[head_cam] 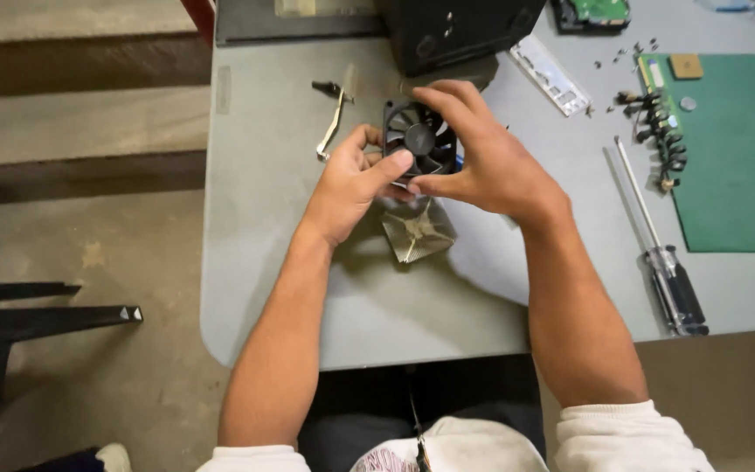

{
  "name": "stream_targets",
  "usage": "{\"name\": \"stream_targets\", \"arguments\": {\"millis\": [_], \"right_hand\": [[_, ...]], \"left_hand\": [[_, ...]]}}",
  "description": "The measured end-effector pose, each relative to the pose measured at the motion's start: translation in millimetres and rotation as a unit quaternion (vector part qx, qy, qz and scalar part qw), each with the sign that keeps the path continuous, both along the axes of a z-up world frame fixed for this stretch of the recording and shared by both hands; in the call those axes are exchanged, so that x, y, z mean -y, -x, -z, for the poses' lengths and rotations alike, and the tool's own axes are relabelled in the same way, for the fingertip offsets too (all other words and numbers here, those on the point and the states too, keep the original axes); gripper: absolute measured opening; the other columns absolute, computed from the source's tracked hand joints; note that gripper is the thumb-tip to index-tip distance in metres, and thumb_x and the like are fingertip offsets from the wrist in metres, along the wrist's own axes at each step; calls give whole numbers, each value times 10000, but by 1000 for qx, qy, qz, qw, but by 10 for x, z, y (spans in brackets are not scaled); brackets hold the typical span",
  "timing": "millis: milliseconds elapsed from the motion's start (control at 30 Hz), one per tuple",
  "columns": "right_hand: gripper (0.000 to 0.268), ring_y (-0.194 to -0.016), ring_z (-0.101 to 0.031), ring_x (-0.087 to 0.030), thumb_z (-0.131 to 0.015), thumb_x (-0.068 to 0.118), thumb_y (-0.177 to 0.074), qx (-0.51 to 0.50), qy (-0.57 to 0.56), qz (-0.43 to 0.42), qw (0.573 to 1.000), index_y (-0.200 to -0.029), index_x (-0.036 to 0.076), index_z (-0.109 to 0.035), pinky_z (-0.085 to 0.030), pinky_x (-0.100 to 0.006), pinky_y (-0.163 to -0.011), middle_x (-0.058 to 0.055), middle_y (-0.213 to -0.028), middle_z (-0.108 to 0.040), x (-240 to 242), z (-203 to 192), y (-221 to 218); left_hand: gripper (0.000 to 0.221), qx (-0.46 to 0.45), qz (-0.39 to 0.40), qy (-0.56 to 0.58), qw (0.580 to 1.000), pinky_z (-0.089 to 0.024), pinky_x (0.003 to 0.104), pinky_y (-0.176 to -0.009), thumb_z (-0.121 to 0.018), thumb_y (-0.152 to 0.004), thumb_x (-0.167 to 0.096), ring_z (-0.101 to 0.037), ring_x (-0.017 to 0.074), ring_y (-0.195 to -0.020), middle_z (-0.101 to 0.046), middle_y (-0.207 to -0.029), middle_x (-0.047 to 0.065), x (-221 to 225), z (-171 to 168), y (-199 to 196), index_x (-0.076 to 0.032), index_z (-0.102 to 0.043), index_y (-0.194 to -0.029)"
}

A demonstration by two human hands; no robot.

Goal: Cleaning dust from a CPU fan and heatsink using a brush and a screwdriver on a repair bench.

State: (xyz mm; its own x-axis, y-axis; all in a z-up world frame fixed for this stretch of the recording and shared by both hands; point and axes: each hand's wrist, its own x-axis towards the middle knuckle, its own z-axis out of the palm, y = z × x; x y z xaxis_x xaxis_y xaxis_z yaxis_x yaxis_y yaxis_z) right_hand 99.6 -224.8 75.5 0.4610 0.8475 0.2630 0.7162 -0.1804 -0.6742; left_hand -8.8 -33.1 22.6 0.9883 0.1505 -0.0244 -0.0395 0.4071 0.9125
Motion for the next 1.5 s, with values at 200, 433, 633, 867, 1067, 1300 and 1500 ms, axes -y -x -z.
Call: {"name": "stream_targets", "arguments": {"millis": [200,433,633,867,1067,1300,1500], "right_hand": [[927,-1412,-516,-316,-904,356,-875,17,-2,-15,1000,-1583,-42,-457,-435,-412,-1213,-209,-1500,-470,255,34,-53],[948,-1541,-377,-385,-960,401,-777,-26,167,-117,979,-1600,220,-525,-343,-503,-1259,-206,-1548,-416,216,266,36],[999,-1438,-496,-280,-943,386,-787,-44,213,-128,968,-1638,160,-472,-375,-398,-1220,-119,-1509,-511,112,336,66],[1108,-1458,-450,-275,-924,195,-756,-38,252,-104,961,-1703,197,-349,-406,-395,-1167,-118,-1567,-440,158,342,161],[1105,-1505,-409,-329,-912,190,-773,-17,203,-128,971,-1706,115,-325,-336,-427,-1251,-178,-1568,-453,199,424,140],[975,-1424,-538,-375,-867,416,-840,15,59,-143,988,-1636,39,-451,-466,-505,-1256,-238,-1554,-526,506,251,-214],[424,-1078,-722,-273,-799,162,-1042,28,151,257,954,-1439,31,-723,-561,-474,-898,-159,-1303,-718,690,376,-740]], "left_hand": [[311,-23,19,-190,981,-688,294,-764,-744,-983,-379,-695,80,-991,-679,-1066,-4,-137,-80,72,-132,-607,-1113],[327,-164,-97,-473,860,-519,412,-818,-618,-1018,-454,-709,238,-901,-786,-1002,23,-372,-223,212,-139,-657,-1093],[247,-140,-89,-517,840,-517,468,-782,-634,-1014,-369,-719,314,-894,-806,-985,45,-462,-103,179,-132,-680,-1070],[244,-104,-116,-515,843,-504,448,-728,-631,-1039,-348,-678,264,-805,-734,-921,-10,-435,-117,206,-163,-599,-1195],[294,-88,-122,-508,848,-506,438,-714,-630,-1044,-324,-675,252,-767,-716,-892,-6,-387,-167,216,-139,-575,-1266],[328,-33,-194,-488,850,-537,419,-807,-687,-1001,-302,-688,193,-756,-729,-1078,3,-396,-59,136,-151,-591,-1275],[236,22,-276,-427,861,-570,344,-767,-687,-1051,-203,-634,145,-755,-715,-1000,18,-371,-34,122,-127,-582,-1248]]}}
